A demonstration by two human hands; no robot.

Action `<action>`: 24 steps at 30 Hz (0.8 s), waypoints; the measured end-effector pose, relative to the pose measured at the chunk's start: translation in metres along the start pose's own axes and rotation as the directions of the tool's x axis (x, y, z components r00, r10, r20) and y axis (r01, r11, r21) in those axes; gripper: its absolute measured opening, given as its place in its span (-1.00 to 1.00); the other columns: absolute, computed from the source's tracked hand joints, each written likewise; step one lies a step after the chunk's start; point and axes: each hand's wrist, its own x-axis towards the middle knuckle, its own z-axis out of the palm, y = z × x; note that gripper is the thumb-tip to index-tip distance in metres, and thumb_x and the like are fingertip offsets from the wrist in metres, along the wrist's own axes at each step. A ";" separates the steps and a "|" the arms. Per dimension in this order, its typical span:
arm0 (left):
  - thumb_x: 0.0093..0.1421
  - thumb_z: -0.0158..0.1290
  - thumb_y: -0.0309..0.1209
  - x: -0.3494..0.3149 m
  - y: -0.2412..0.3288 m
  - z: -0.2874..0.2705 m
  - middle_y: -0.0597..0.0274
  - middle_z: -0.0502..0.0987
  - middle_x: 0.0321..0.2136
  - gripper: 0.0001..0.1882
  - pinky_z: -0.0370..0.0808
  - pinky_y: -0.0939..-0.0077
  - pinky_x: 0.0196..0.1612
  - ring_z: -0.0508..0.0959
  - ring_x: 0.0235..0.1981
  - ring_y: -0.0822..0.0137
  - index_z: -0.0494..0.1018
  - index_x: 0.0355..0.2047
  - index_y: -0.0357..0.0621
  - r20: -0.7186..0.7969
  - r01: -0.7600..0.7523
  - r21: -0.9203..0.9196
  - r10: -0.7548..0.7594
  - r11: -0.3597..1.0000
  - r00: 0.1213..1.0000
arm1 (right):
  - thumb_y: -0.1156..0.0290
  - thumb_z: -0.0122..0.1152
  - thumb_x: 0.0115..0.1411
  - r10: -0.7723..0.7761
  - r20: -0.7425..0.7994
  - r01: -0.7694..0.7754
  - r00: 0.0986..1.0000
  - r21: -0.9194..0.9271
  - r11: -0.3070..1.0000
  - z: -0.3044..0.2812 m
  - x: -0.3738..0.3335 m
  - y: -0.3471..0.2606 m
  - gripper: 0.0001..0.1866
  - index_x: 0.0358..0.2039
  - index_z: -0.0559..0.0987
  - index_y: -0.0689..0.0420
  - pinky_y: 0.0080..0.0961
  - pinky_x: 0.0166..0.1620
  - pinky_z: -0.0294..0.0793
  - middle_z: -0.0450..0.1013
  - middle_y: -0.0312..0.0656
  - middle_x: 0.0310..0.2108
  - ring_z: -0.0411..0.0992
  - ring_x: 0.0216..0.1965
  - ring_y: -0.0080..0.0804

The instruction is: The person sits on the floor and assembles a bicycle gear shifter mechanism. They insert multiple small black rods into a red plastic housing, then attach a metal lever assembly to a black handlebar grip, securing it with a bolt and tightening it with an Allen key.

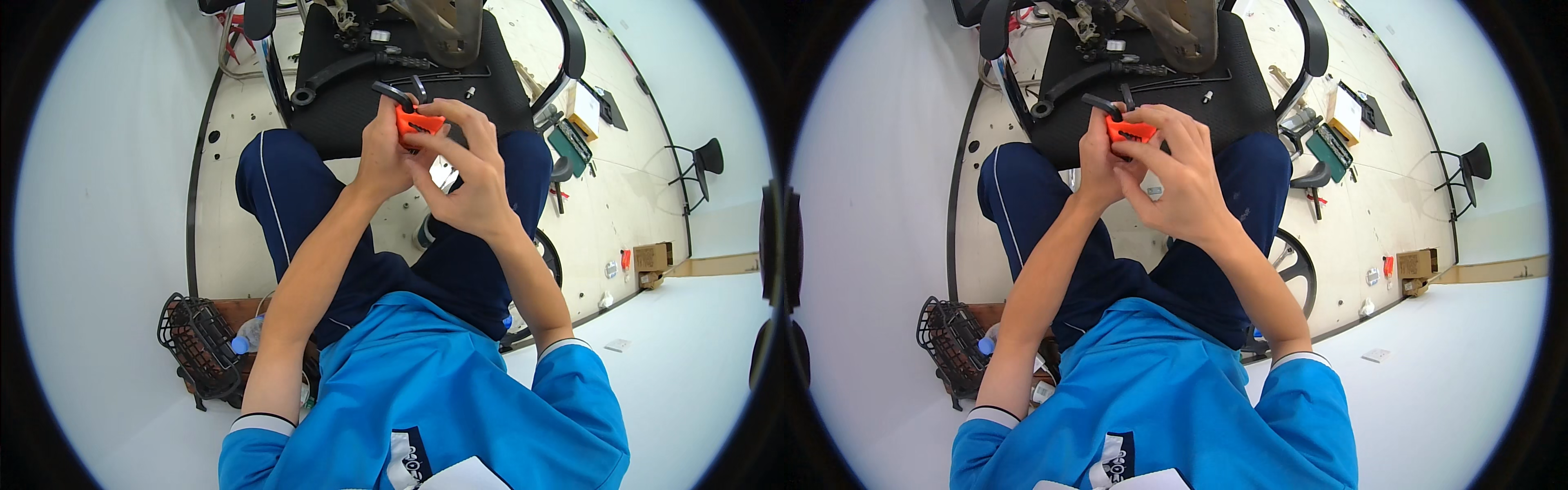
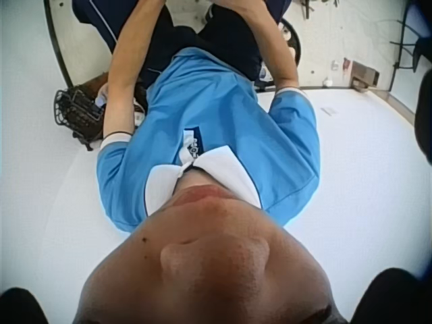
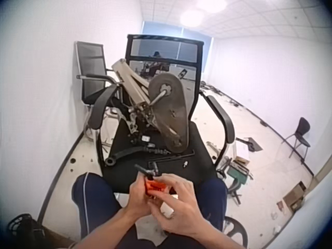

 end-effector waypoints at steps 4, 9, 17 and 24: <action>0.01 0.33 -0.42 -0.001 0.006 -0.001 0.12 0.55 -0.42 -0.50 0.53 0.53 -0.37 0.58 -0.45 0.36 0.29 -0.14 -0.25 0.001 -0.038 0.066 0.038 0.997 0.999 | 0.58 0.38 -0.14 0.145 -0.166 -0.150 0.975 -0.016 0.989 0.003 0.003 0.007 -0.81 -0.42 0.66 0.19 -0.39 -0.05 0.38 0.45 -0.14 -0.27 0.42 -0.16 -0.23; 0.02 0.32 -0.42 -0.003 0.002 -0.003 0.09 0.56 -0.43 -0.51 0.54 0.49 -0.37 0.61 -0.46 0.26 0.30 -0.13 -0.23 0.006 -0.047 0.193 0.047 0.980 0.999 | 0.52 0.37 -0.13 0.112 -0.123 -0.129 0.986 -0.137 0.982 0.004 0.009 0.004 -0.88 -0.50 0.63 0.13 -0.37 -0.14 0.19 0.41 -0.25 -0.32 0.36 -0.24 -0.33; 0.01 0.33 -0.40 0.001 -0.005 -0.001 0.06 0.54 -0.45 -0.51 0.53 0.38 -0.40 0.60 -0.48 0.10 0.31 -0.15 -0.25 0.002 -0.155 0.304 0.162 0.940 0.987 | 0.58 0.31 0.01 0.101 -0.189 -0.124 0.977 -0.114 0.986 -0.018 0.021 0.010 -0.84 -0.37 0.53 0.14 -0.38 -0.18 0.30 0.50 -0.26 -0.33 0.43 -0.26 -0.28; 0.02 0.34 -0.38 0.001 -0.003 0.002 0.09 0.54 -0.48 -0.53 0.53 0.43 -0.42 0.60 -0.52 0.16 0.31 -0.18 -0.25 -0.021 -0.163 0.275 0.176 0.948 0.984 | 0.61 0.20 0.18 0.349 -0.211 -0.328 0.913 0.129 0.936 -0.041 0.019 0.001 -0.93 -0.30 0.55 0.27 -0.72 -0.38 0.46 0.58 -0.20 -0.53 0.56 -0.51 -0.56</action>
